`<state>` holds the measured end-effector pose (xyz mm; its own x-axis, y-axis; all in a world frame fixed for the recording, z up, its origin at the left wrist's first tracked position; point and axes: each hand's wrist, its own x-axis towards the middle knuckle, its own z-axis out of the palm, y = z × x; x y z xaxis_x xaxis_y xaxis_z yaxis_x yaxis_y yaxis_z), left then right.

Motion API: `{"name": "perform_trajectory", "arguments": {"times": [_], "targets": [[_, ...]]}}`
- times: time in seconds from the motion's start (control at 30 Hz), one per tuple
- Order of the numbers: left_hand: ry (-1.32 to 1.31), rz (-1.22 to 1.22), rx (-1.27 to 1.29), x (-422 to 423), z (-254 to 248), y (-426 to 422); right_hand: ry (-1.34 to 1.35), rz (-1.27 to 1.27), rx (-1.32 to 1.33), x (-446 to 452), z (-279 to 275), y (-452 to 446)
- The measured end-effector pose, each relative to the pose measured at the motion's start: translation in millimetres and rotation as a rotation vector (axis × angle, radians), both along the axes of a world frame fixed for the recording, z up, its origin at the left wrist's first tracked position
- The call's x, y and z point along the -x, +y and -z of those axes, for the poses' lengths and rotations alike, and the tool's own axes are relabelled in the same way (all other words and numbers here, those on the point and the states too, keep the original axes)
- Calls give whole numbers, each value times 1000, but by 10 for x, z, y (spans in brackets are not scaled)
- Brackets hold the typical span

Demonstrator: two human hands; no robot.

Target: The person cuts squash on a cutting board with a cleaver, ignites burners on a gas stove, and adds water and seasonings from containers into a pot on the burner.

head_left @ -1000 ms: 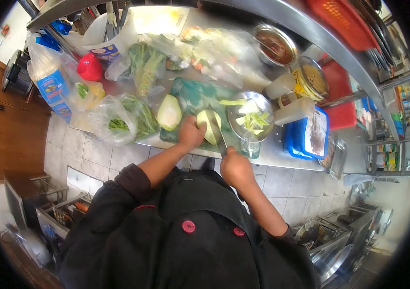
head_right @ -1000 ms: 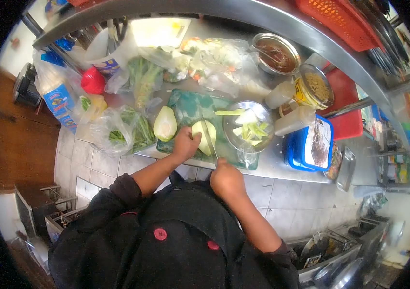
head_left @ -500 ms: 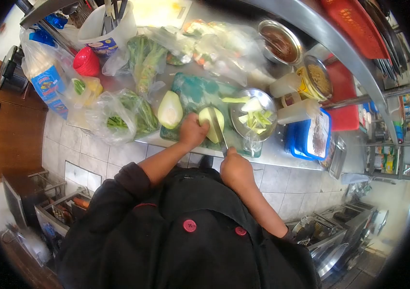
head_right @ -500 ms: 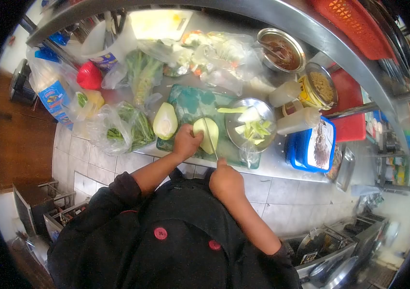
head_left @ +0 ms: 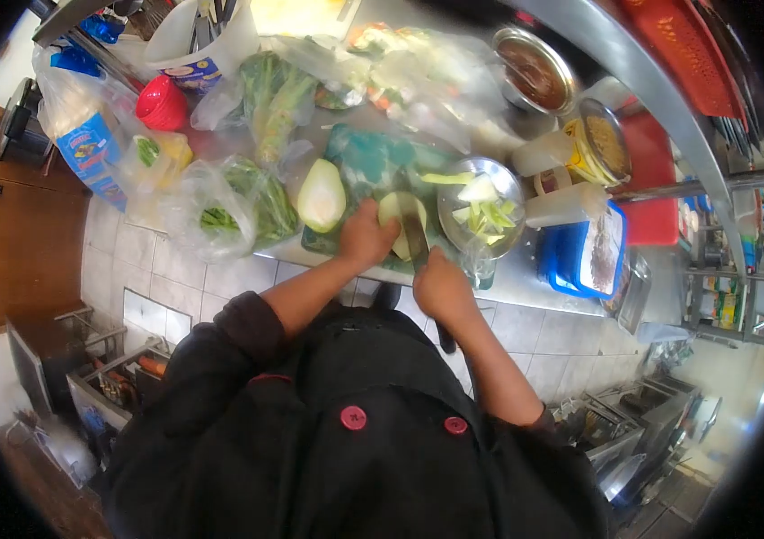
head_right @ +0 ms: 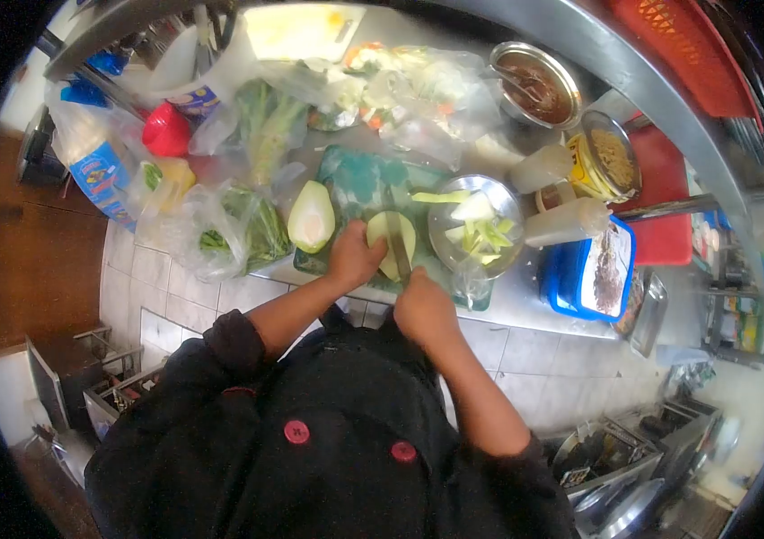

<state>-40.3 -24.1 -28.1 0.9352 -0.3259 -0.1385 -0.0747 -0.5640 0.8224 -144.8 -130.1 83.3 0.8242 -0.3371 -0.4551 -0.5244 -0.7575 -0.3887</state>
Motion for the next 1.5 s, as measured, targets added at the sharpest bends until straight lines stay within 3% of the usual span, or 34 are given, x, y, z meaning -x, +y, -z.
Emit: {"name": "perform_trajectory", "arguments": {"times": [0.13,0.23,0.33,0.4,0.47,0.57,0.67,0.77,1.0,1.4,1.5], "targets": [[-50,14,-37,17,-52,2,-144,-48,3,-91,364,-17],[-10,46,-56,90,-166,-53,-203,51,-14,14,599,-123],[-135,60,-137,205,-305,-106,-452,35,-41,188,726,-366],[-186,148,-113,215,-172,-138,-306,175,-321,316,613,-432],[-240,158,-84,190,-161,-104,-344,173,-291,451,626,-438],[-577,374,-338,10,-170,73,-310,162,-202,571,544,-443],[-642,415,-215,100,-403,242,-235,126,-117,639,453,-387],[-557,457,-50,154,-201,346,-219,91,-59,673,291,-327],[-515,374,-23,219,-94,336,-152,-28,28,629,-62,-304],[-480,381,-55,206,-122,321,-15,-159,32,427,-171,-200],[-509,383,-75,218,-140,334,-13,-124,14,285,151,-171]]}}
